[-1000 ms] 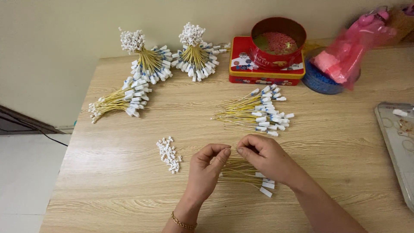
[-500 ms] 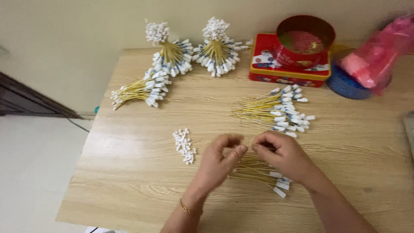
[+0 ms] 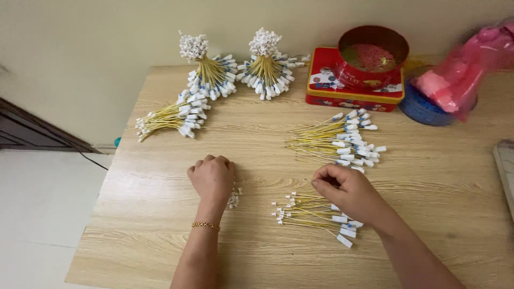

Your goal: Manually attach small white plastic housings onto the ends of wired components.

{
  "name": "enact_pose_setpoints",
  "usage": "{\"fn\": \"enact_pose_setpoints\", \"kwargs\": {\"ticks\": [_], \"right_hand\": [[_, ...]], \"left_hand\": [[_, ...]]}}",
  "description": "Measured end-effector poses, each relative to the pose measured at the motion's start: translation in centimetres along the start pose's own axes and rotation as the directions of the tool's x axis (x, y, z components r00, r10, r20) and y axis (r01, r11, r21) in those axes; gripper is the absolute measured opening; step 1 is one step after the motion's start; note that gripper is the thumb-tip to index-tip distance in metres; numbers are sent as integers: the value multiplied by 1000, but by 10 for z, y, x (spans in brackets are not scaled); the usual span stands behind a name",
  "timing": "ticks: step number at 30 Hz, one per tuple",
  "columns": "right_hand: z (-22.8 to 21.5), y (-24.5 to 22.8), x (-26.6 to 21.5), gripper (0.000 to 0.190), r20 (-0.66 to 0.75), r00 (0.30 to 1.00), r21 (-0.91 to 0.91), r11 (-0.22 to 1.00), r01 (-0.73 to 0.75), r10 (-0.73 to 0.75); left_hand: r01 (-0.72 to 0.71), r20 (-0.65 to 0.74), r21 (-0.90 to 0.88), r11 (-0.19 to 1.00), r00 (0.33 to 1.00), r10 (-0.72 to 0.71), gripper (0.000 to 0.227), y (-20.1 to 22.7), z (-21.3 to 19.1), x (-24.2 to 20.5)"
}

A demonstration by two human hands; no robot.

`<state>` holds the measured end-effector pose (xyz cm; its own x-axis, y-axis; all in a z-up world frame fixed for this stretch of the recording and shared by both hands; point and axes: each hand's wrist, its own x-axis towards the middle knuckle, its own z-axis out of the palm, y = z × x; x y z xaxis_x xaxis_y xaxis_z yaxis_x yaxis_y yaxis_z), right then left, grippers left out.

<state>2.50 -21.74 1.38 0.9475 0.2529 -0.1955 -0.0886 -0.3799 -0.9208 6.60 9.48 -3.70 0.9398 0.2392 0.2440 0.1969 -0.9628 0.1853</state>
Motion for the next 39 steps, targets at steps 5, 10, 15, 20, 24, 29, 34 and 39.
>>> {"fn": "enact_pose_setpoints", "kwargs": {"ticks": [5,10,15,20,24,29,34,39], "right_hand": [[-2,0,1,15,-1,997,8,997,-71,71],[1,9,1,15,2,1000,50,998,-27,27],[1,9,-2,14,14,998,96,994,-55,54],[-3,-4,-9,14,9,999,19,999,-46,46],[0,6,-10,13,32,999,107,994,15,-19],[1,-10,-12,14,21,1000,67,998,-17,15],[2,-1,-7,16,-14,998,62,996,-60,61],[2,3,-7,16,-25,999,86,995,-40,43]], "left_hand": [[-88,-19,-50,995,996,88,12,21,-22,-12],[73,225,-600,797,971,80,9,62,-45,-36],[476,463,-879,35,832,305,19,90,-30,-67],[546,495,-837,-25,775,393,19,97,-13,-81],[554,491,-831,-53,774,401,17,97,-15,-84],[597,536,-799,-69,760,368,17,100,-16,-86],[612,545,-785,-100,758,358,17,101,-8,-89],[618,559,-783,-78,752,350,18,101,-6,-89]]}}
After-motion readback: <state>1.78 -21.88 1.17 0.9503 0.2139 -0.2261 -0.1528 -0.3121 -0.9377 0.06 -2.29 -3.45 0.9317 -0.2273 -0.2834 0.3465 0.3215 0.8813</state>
